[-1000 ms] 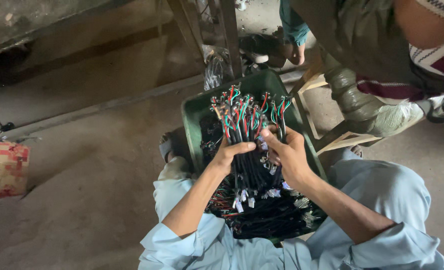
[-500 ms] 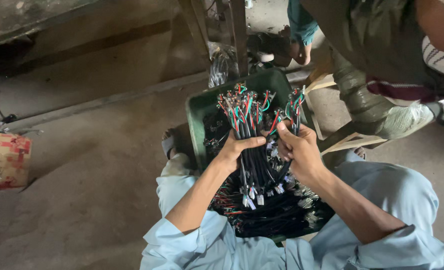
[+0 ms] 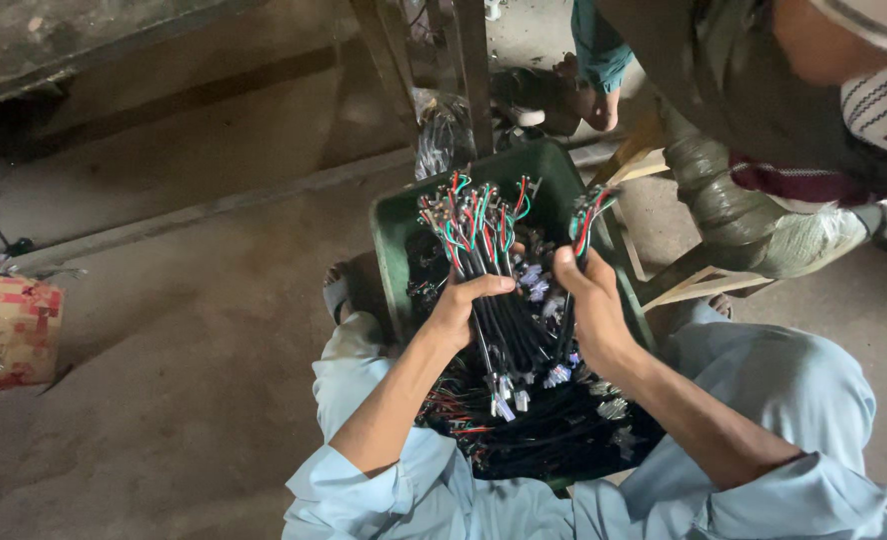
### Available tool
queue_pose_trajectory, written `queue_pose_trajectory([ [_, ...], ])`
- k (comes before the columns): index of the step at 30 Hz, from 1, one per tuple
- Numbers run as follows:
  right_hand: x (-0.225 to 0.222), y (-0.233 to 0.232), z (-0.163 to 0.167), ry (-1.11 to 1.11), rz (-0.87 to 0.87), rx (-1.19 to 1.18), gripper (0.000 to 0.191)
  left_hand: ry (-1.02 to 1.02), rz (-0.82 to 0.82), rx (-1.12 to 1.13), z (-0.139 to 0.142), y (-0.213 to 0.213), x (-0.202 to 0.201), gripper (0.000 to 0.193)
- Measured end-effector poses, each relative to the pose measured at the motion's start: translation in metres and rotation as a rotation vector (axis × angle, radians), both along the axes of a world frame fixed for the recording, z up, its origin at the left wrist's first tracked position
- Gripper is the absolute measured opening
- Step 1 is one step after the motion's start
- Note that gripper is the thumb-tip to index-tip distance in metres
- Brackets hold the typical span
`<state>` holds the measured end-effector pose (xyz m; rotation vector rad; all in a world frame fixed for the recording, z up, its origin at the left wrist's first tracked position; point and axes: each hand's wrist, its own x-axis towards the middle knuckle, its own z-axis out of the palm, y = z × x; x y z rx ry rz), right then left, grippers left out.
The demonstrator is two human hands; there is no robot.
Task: The person sits on the floor with a green tub of wire harnesses and sorts through them by hand, gathering cables with red, green and black wires into bundles held in each hand and placing them back into the tub.
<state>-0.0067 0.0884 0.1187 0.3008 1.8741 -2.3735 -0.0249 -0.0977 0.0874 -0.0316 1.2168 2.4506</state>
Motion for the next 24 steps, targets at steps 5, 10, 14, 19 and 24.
queue_pose_trajectory([
  [5, -0.007, 0.009, 0.000, 0.016, 0.049, -0.278, 0.027, -0.024, 0.061, -0.050, 0.001, -0.001, -0.001, 0.047],
  [10, -0.002, 0.010, 0.011, 0.017, 0.090, -0.228, 0.017, -0.010, -0.033, -0.061, -0.005, -0.003, -0.001, 0.033],
  [14, 0.000, 0.005, 0.017, -0.055, 0.100, -0.112, 0.018, 0.026, -0.110, -0.038, -0.004, 0.002, 0.006, 0.036],
  [19, 0.003, 0.000, 0.015, -0.088, 0.111, -0.265, 0.020, 0.002, -0.057, -0.084, -0.003, 0.016, 0.010, 0.042],
  [24, 0.002, 0.000, 0.014, -0.136, 0.096, -0.262, 0.018, 0.014, 0.023, -0.066, -0.007, 0.018, 0.009, 0.041],
])
